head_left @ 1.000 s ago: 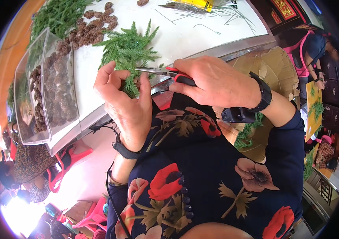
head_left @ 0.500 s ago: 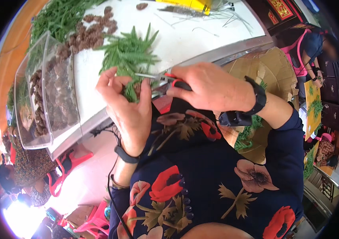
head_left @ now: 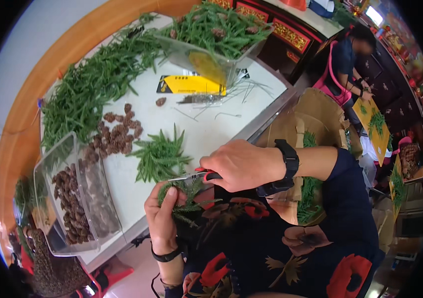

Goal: Trimming green plant sprigs and handling dried pods at a production workstation.

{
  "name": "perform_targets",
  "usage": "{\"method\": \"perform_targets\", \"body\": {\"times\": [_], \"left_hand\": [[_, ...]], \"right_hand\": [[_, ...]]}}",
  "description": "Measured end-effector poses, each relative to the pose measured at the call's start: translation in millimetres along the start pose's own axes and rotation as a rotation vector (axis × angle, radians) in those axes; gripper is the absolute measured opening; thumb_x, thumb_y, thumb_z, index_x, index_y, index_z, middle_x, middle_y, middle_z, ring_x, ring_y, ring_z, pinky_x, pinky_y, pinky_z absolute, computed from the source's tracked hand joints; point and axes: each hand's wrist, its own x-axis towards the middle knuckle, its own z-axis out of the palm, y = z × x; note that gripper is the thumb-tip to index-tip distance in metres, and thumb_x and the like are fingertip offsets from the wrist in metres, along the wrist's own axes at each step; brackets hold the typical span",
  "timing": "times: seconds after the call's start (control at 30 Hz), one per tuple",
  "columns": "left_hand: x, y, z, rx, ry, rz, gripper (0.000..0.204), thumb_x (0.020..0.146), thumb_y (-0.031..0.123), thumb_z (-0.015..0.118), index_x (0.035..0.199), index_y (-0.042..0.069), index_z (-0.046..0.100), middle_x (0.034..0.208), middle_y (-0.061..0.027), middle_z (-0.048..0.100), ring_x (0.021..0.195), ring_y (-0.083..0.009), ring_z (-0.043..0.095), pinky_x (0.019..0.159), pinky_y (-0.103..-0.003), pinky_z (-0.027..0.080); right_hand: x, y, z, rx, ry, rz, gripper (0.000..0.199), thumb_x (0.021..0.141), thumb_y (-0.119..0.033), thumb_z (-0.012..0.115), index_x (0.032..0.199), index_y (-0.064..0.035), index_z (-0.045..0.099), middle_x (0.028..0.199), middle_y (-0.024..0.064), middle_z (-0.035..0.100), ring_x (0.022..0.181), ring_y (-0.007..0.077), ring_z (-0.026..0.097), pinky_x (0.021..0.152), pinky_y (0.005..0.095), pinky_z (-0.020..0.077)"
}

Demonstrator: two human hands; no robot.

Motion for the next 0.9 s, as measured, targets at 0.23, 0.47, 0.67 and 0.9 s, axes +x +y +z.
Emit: {"method": "perform_targets", "body": {"times": [0.23, 0.47, 0.67, 0.9], "left_hand": [[-4, 21, 0, 0.199, 0.208, 0.371, 0.059, 0.088, 0.031, 0.060, 0.133, -0.002, 0.041, 0.128, -0.0183, 0.050, 0.107, -0.0249, 0.056, 0.091, -0.035, 0.042], [-63, 91, 27, -0.368, -0.257, 0.490, 0.080, 0.086, 0.059, 0.056, 0.142, 0.007, 0.034, 0.134, -0.0190, 0.046, 0.113, -0.0298, 0.052, 0.090, -0.039, 0.044], [-86, 89, 58, -1.181, -0.365, 1.042, 0.072, 0.094, 0.037, 0.055, 0.151, 0.027, 0.012, 0.158, -0.0098, 0.006, 0.136, -0.0364, 0.032, 0.107, -0.065, 0.016], [-97, 102, 7, -0.675, -0.730, 0.880, 0.064, 0.096, 0.031, 0.052, 0.149, 0.037, 0.016, 0.156, -0.0172, 0.009, 0.131, -0.0424, 0.039, 0.105, -0.069, 0.005]], "right_hand": [[12, 39, -52, 0.127, 0.245, 0.082, 0.032, 0.087, -0.032, 0.060, 0.095, -0.0003, 0.063, 0.074, 0.0159, 0.065, 0.064, 0.0337, 0.063, 0.065, 0.0432, 0.0498], [42, 100, -171, 0.374, 0.431, 0.548, 0.032, 0.093, -0.036, 0.055, 0.091, -0.0042, 0.062, 0.058, -0.0010, 0.049, 0.043, 0.0061, 0.042, 0.039, 0.0230, 0.0343], [123, 174, -195, -0.238, 0.305, 0.629, 0.040, 0.088, -0.039, 0.058, 0.082, -0.0003, 0.062, 0.062, 0.0075, 0.057, 0.048, 0.0184, 0.053, 0.044, 0.0349, 0.0407], [78, 186, -185, -0.442, 0.706, 0.728, 0.041, 0.084, -0.039, 0.064, 0.087, 0.0015, 0.061, 0.073, 0.0151, 0.061, 0.068, 0.0207, 0.063, 0.063, 0.0329, 0.0480]]}}
